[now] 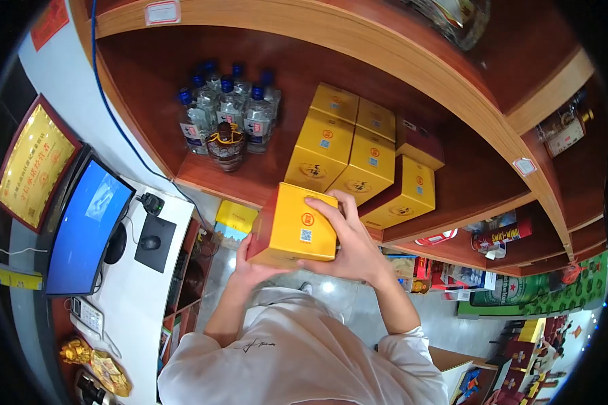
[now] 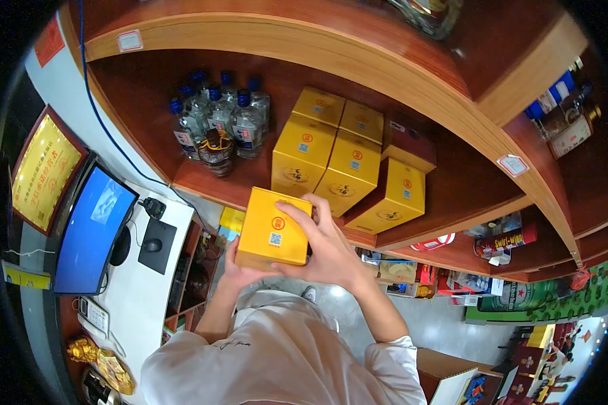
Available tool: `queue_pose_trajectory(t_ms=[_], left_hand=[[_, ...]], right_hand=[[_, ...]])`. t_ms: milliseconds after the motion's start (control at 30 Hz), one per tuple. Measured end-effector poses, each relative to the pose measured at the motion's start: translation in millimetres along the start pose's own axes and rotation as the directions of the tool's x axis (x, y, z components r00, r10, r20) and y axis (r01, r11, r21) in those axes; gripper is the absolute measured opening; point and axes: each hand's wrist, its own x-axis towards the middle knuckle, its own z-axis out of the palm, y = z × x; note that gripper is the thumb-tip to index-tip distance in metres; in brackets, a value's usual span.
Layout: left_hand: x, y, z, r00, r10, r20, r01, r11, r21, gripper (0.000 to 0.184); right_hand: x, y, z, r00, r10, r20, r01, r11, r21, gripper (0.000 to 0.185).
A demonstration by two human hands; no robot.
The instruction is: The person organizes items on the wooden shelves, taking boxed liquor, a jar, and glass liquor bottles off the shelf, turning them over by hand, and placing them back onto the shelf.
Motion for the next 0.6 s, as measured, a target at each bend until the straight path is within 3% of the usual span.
queue_pose_trajectory(t_ms=[200,500,567,600], left_hand=[[-18,33,-18,0.996,0.079,-0.032,-0.079,0.997,-0.019,0.084],[-10,52,-14,0.999,0.046,-0.03,-0.036,0.96,0.279,0.081],[-10,46,-3,0.994,0.092,-0.061,-0.058,0.907,0.416,0.081],[-11,46,5,0.963,0.133,-0.236,-0.011,0.89,0.455,0.085]], right_hand=[[36,-18,16,0.998,-0.059,0.012,0.059,0.997,0.05,0.09],[30,-34,2,0.98,-0.152,-0.129,0.156,0.988,0.02,0.086],[22,-41,-14,0.968,-0.182,-0.174,0.191,0.981,0.038,0.085],[17,-45,-21,0.96,-0.197,-0.201,0.21,0.977,0.046,0.085]])
